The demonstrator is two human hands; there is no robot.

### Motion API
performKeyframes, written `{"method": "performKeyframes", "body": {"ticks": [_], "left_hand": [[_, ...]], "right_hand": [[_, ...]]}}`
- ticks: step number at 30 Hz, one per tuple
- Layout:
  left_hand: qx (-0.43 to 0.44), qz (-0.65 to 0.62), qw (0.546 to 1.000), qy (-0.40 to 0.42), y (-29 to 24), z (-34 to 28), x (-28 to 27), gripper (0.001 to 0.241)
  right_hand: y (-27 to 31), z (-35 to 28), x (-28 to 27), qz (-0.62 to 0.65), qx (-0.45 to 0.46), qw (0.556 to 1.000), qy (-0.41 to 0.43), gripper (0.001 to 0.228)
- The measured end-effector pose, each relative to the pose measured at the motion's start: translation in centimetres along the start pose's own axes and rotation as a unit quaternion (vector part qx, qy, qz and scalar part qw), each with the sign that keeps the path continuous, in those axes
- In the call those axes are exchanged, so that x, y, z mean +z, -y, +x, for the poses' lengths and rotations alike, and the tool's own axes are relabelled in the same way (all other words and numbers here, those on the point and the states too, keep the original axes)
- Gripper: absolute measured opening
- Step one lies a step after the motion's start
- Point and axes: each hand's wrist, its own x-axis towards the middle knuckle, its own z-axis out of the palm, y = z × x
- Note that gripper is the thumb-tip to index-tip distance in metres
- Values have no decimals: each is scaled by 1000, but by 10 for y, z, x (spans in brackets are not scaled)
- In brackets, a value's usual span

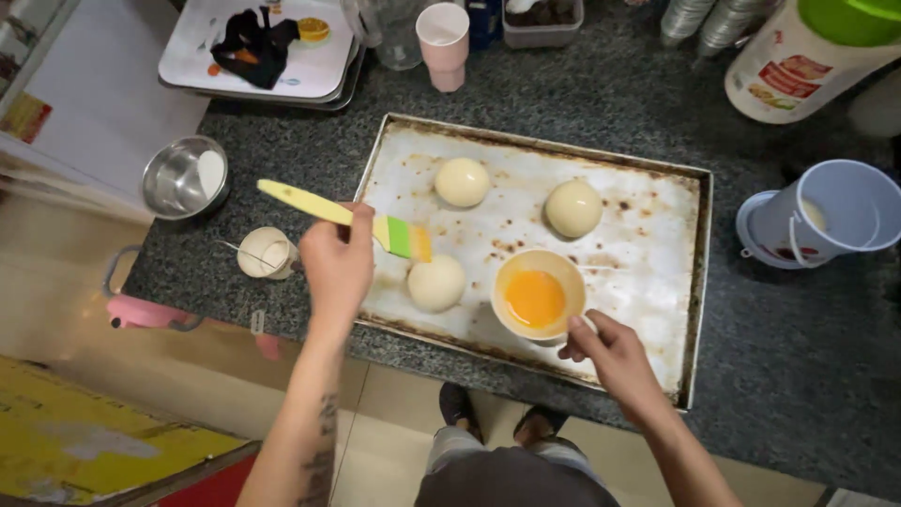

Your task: Applying egg wash and seeds to unbaked pastry dough on baking trays in a bakery.

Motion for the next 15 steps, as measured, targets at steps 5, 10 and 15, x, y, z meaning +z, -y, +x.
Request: {"method": "performKeyframes", "body": {"ticks": [5,10,15], "left_hand": [[-128,-16,983,127,47,-2,64,19],[-173,2,976,134,77,5,63,18],[-143,113,983,30,84,-2,22,27]], "right_hand": [[-9,-2,3,60,28,997,-36,32],[-3,-6,7,39,31,997,-58,35],[-6,-3,8,36,36,996,-70,35]]}}
